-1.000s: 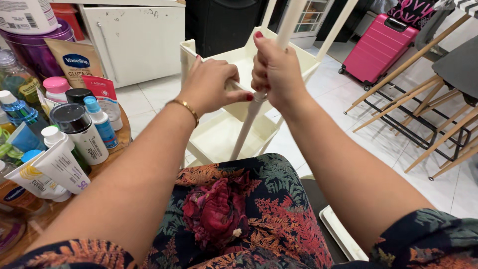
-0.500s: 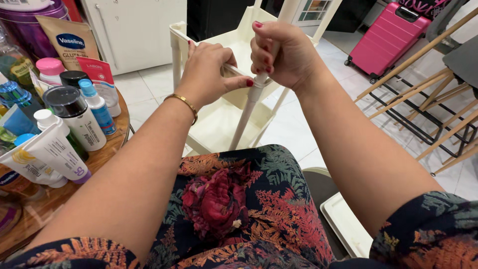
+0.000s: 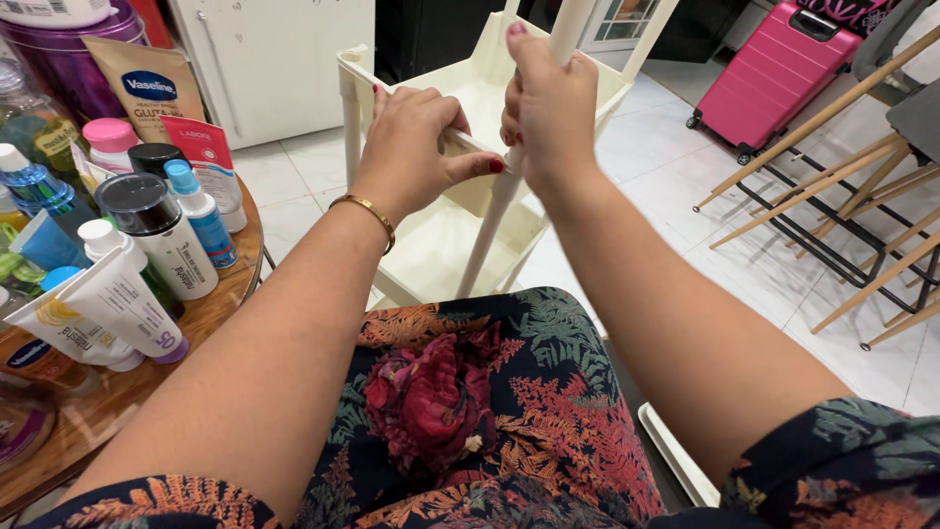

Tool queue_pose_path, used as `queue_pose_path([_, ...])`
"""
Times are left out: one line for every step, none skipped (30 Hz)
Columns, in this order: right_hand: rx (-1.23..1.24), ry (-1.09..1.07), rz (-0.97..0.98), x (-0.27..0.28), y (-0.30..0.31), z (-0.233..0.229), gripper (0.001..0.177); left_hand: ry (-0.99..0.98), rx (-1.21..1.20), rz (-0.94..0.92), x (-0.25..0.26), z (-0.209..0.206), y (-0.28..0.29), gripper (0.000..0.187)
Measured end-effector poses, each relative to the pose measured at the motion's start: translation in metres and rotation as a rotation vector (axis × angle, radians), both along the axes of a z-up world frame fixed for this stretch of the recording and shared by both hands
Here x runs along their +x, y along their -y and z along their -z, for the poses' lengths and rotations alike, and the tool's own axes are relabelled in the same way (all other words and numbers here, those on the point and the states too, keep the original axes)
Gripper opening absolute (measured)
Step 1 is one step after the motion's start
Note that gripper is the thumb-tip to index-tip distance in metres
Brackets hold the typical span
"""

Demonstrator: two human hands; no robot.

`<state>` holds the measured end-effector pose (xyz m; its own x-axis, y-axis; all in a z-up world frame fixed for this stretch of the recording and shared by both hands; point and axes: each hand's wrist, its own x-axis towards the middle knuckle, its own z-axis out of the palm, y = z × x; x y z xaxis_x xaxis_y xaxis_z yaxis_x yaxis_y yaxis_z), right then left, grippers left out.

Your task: The person assembles a white plastic shelving unit by inserting vertical poles into the frame and wiping them with a cloth. The person repeatedly inserts and removes the poles while cleaning them, then reinserts them into the shelf frame.

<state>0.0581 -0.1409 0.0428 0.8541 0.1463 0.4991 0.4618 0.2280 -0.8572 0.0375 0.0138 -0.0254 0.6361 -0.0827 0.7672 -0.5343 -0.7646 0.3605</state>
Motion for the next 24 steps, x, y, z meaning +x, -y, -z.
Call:
queue_pose_path([-0.071, -0.047, -0.151, 0.002, 0.007, -0.005, 0.038, -0.025, -0.001, -0.001, 0.000, -0.001, -0.001, 0.053])
queue_pose_path([-0.142, -0.097, -0.301, 0.005, 0.016, -0.013, 0.036, -0.050, -0.003, -0.003, 0.000, -0.002, -0.003, 0.052])
queue_pose_path([-0.213, -0.154, -0.448, 0.008, 0.025, -0.020, 0.033, -0.080, -0.004, -0.001, -0.001, -0.001, -0.003, 0.051])
queue_pose_path([-0.194, -0.132, -0.494, 0.013, 0.031, -0.028, 0.031, -0.066, 0.002, -0.007, -0.001, 0.000, -0.002, 0.051])
queue_pose_path([-0.174, -0.108, -0.538, 0.019, 0.035, -0.039, 0.029, -0.050, 0.008, -0.012, -0.001, 0.000, 0.000, 0.051])
queue_pose_path([-0.154, -0.083, -0.582, 0.022, 0.037, -0.045, 0.028, -0.034, 0.014, -0.017, 0.000, -0.001, 0.001, 0.051])
queue_pose_path([-0.157, -0.071, -0.561, 0.025, 0.037, -0.048, 0.031, -0.031, 0.010, -0.019, 0.000, -0.002, 0.002, 0.052])
queue_pose_path([-0.159, -0.058, -0.540, 0.027, 0.037, -0.052, 0.033, -0.028, 0.006, -0.021, 0.001, -0.003, 0.003, 0.054])
queue_pose_path([-0.162, -0.051, -0.520, 0.028, 0.036, -0.051, 0.036, -0.031, 0.000, -0.024, -0.001, -0.002, 0.003, 0.055])
queue_pose_path([-0.138, -0.018, -0.479, 0.028, 0.033, -0.048, 0.035, -0.032, 0.000, -0.024, -0.002, -0.001, 0.002, 0.055])
queue_pose_path([-0.114, 0.015, -0.434, 0.029, 0.030, -0.044, 0.034, -0.034, 0.001, -0.020, -0.002, -0.001, 0.001, 0.055])
queue_pose_path([-0.090, 0.048, -0.390, 0.030, 0.028, -0.041, 0.033, -0.035, 0.002, -0.017, -0.002, -0.002, 0.000, 0.056])
queue_pose_path([-0.081, 0.057, -0.342, 0.031, 0.026, -0.039, 0.033, -0.032, 0.003, -0.024, -0.002, -0.002, 0.001, 0.056])
queue_pose_path([-0.072, 0.066, -0.294, 0.032, 0.025, -0.037, 0.033, -0.028, 0.003, -0.031, -0.003, -0.002, 0.002, 0.055])
queue_pose_path([-0.060, 0.072, -0.249, 0.033, 0.021, -0.035, 0.034, -0.028, 0.005, -0.040, -0.004, -0.002, 0.002, 0.055])
queue_pose_path([-0.031, 0.086, -0.153, 0.033, 0.017, -0.033, 0.034, -0.031, 0.005, -0.040, -0.004, -0.002, 0.003, 0.056])
queue_pose_path([-0.003, 0.099, -0.056, 0.034, 0.013, -0.032, 0.033, -0.034, 0.003, -0.041, -0.004, -0.002, 0.006, 0.056])
queue_pose_path([0.025, 0.113, 0.040, 0.033, 0.010, -0.031, 0.033, -0.037, 0.001, -0.041, -0.003, -0.001, 0.007, 0.057])
queue_pose_path([0.039, 0.115, 0.080, 0.033, 0.008, -0.031, 0.034, -0.019, 0.005, -0.042, -0.003, -0.002, 0.009, 0.056])
queue_pose_path([0.053, 0.117, 0.120, 0.032, 0.006, -0.030, 0.034, -0.001, 0.009, -0.044, -0.004, -0.002, 0.010, 0.056])
queue_pose_path([0.066, 0.114, 0.156, 0.032, 0.005, -0.029, 0.035, 0.012, 0.013, -0.048, -0.005, -0.001, 0.010, 0.055])
queue_pose_path([0.039, 0.065, 0.076, 0.033, 0.008, -0.032, 0.035, 0.014, 0.007, -0.049, -0.004, -0.002, 0.010, 0.055])
queue_pose_path([0.012, 0.010, -0.005, 0.036, 0.013, -0.035, 0.036, 0.010, 0.001, -0.053, -0.005, -0.001, 0.008, 0.056])
queue_pose_path([-0.016, -0.046, -0.086, 0.040, 0.017, -0.038, 0.037, 0.007, -0.005, -0.057, -0.007, 0.000, 0.005, 0.056])
